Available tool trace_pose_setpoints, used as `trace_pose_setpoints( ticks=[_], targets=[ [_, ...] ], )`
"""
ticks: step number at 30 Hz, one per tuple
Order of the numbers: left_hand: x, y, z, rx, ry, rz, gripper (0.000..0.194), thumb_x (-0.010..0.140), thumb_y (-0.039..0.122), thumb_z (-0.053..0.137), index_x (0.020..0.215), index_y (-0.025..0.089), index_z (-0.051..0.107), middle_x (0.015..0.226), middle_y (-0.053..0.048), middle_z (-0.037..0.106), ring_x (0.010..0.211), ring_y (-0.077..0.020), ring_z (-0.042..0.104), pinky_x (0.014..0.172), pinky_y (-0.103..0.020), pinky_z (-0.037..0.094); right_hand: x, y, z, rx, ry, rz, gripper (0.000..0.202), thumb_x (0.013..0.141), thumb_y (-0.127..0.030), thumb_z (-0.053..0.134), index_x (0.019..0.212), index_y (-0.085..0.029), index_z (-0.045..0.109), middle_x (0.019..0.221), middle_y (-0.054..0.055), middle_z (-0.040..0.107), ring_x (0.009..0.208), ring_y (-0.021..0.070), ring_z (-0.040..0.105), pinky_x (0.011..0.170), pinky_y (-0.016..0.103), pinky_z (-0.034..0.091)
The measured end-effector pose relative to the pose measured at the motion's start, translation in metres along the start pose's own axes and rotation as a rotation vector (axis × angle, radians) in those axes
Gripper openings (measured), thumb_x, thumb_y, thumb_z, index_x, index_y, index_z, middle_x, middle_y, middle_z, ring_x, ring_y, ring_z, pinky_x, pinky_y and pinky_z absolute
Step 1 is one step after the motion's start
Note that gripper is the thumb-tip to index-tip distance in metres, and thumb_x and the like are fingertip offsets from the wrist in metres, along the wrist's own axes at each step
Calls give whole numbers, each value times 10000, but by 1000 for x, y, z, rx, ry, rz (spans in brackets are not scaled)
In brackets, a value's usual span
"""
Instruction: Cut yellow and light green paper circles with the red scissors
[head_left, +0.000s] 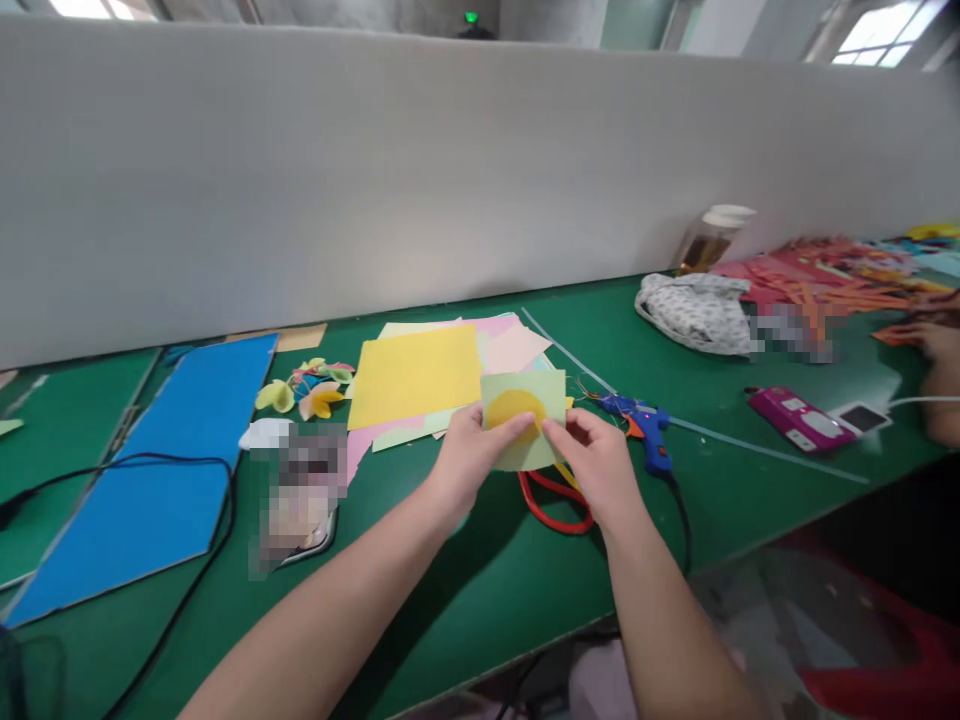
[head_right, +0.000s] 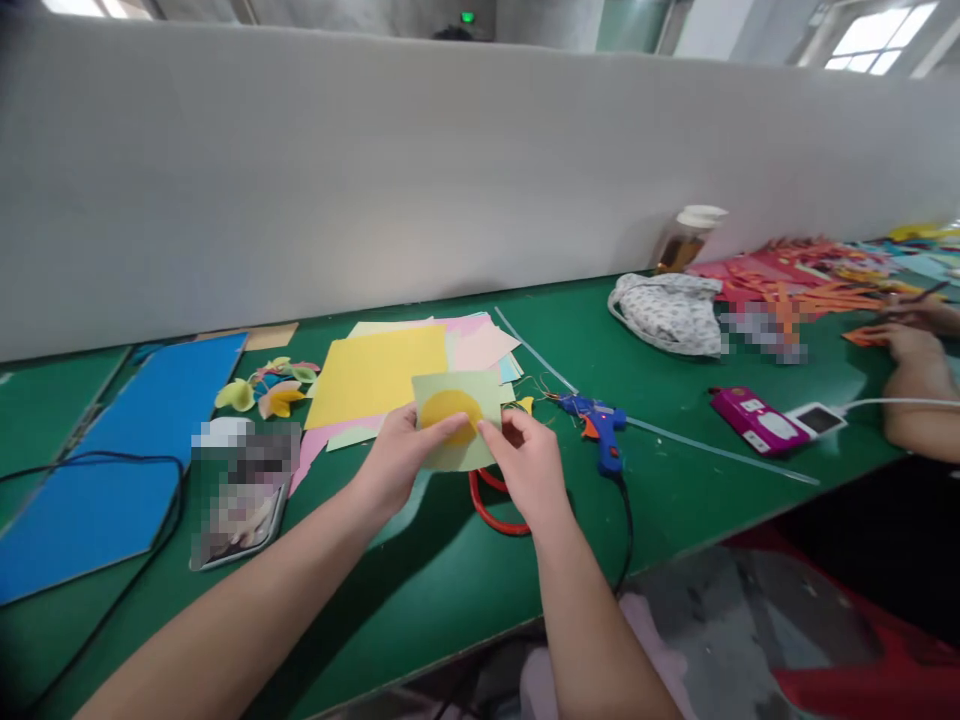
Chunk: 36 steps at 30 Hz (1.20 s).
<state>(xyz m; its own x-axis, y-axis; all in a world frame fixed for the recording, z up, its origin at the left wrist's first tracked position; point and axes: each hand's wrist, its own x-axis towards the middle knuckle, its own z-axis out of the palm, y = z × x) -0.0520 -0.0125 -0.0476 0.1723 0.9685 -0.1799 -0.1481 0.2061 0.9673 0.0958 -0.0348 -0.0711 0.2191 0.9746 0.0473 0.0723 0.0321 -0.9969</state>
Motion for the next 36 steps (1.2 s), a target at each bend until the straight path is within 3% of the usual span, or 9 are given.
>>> trace_pose_setpoints(
  ticks=[5,10,12,15,20,25,31,33,36],
  targets=[
    [5,-1,-5,68,-57,-39,345,707,426,786,886,135,739,890,-90,764,772,-187,684,699,-283,521,2,5,-5,-79,-22,2,248,787,-427,626,744,-183,621,677,-4,640,647,170,602,606,265,482],
    [15,-1,-16,133,17,-40,389,666,456,798,870,133,726,863,-88,762,770,-219,693,691,-317,528,3,5,-21,-313,-90,-2,324,908,-478,474,861,-207,647,805,24,692,765,196,645,725,313,502],
    [20,-2,-22,161,56,-34,382,640,435,813,850,130,718,846,-85,758,754,-220,690,661,-307,517,3,8,-30,-471,-120,20,255,867,-453,578,905,-215,661,862,40,702,791,218,635,772,358,484],
    [28,-3,-28,200,81,-28,369,597,375,839,834,120,716,847,-93,757,748,-227,689,644,-305,508,-1,13,-37,-663,-237,48,245,759,-282,737,989,-218,684,986,69,706,885,251,643,818,381,476],
    [33,-6,-32,196,41,7,466,615,310,823,1029,146,685,998,-90,760,854,-223,706,765,-333,546,-8,15,-28,-861,-385,51,461,718,-70,739,1159,-186,670,1117,135,659,1086,327,618,918,410,452],
    [30,7,-37,215,58,45,707,668,265,780,1324,171,536,828,-23,740,797,-194,706,756,-321,539,-11,13,-23,-922,-396,41,563,787,-58,626,1338,-158,559,1181,179,622,1072,341,624,925,437,449],
    [24,34,-52,317,34,103,680,698,276,764,1342,209,554,710,33,653,708,-148,631,652,-260,486,-9,13,-34,-779,-348,60,528,791,-130,602,1301,-247,532,1105,73,629,913,221,640,815,351,499],
    [22,42,-58,344,49,123,592,688,300,774,1253,213,620,832,0,672,756,-158,630,642,-263,488,-7,13,-40,-562,-279,112,536,750,-180,670,1264,-269,551,986,22,624,787,181,626,770,342,512],
    [18,50,-63,411,67,144,502,696,337,767,1173,216,670,836,-18,664,777,-176,621,641,-270,479,-5,12,-43,-80,-130,162,641,665,-245,783,1261,-270,547,944,3,647,806,178,660,788,343,530]
  ],
)
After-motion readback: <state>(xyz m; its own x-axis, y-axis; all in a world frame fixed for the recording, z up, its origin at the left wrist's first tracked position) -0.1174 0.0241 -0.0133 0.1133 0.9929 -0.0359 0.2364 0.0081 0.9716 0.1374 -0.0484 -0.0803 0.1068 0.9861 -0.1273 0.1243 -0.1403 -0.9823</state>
